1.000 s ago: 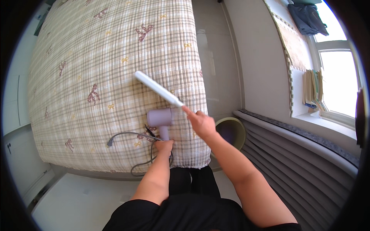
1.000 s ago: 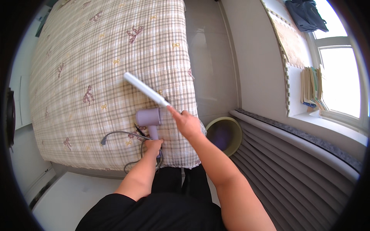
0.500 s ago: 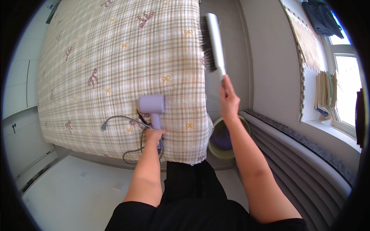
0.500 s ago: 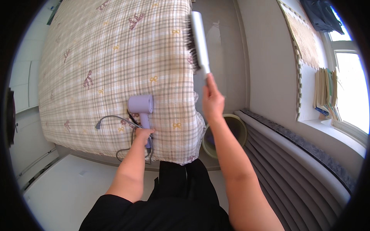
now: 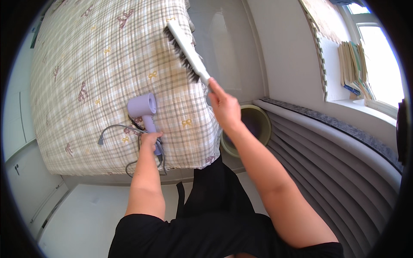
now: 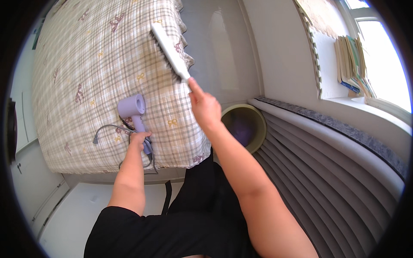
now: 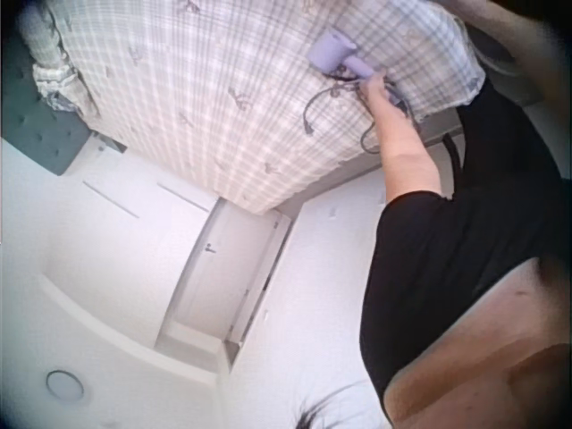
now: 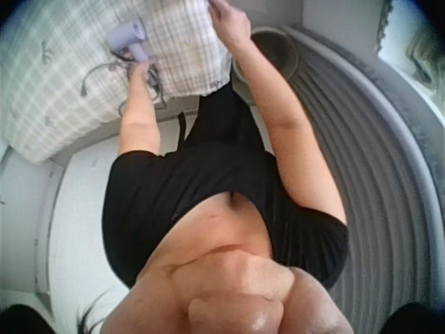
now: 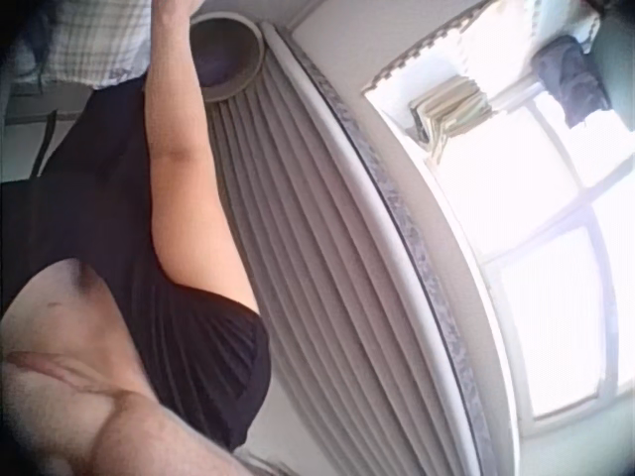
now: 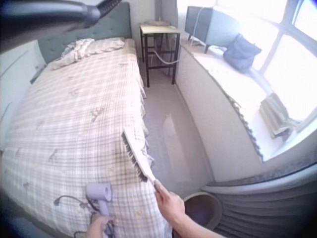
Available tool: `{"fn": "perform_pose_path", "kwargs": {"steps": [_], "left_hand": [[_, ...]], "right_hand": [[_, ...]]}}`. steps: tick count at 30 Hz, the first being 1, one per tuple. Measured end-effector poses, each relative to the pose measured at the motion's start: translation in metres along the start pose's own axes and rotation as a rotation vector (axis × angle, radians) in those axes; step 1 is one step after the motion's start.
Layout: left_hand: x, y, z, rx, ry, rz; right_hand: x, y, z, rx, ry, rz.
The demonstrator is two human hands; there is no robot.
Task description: The person wipes a door frame with a purple cloth while holding a hairdryer and a brush. They then place the hairdryer on the bed and use a long-handled brush to sweep the surface of the bed and a pillow.
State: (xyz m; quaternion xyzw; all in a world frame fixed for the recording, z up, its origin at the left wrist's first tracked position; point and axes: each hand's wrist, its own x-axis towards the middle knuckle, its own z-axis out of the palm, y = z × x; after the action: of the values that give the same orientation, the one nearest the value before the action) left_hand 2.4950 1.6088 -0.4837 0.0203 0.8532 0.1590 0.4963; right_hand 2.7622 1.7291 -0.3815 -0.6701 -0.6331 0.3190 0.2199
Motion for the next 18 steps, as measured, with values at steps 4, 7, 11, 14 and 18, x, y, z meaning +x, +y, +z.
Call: {"fn": "perform_pose_path", "kwargs": {"steps": [4,7,11,14,18], "left_hand": [[-0.006,0.002,-0.002,0.002,0.027,-0.032],[-0.003,0.001,-0.002,-0.023,0.024,-0.056],[-0.003,0.001,-0.002,0.056,0.027,-0.044],[0.002,-0.002,-0.001,0.063,0.040,-0.085],[0.012,-0.010,-0.003,0.025,-0.019,-0.121]], "right_hand": [[-0.049,-0.010,0.011,0.049,-0.158,-0.057],[-0.073,0.002,0.012,-0.084,-0.272,-0.046],[-0.064,0.007,0.003,-0.100,-0.241,-0.043],[-0.052,0.001,0.001,-0.151,-0.273,-0.038],[-0.048,-0.002,0.003,-0.133,-0.281,-0.029]]}}
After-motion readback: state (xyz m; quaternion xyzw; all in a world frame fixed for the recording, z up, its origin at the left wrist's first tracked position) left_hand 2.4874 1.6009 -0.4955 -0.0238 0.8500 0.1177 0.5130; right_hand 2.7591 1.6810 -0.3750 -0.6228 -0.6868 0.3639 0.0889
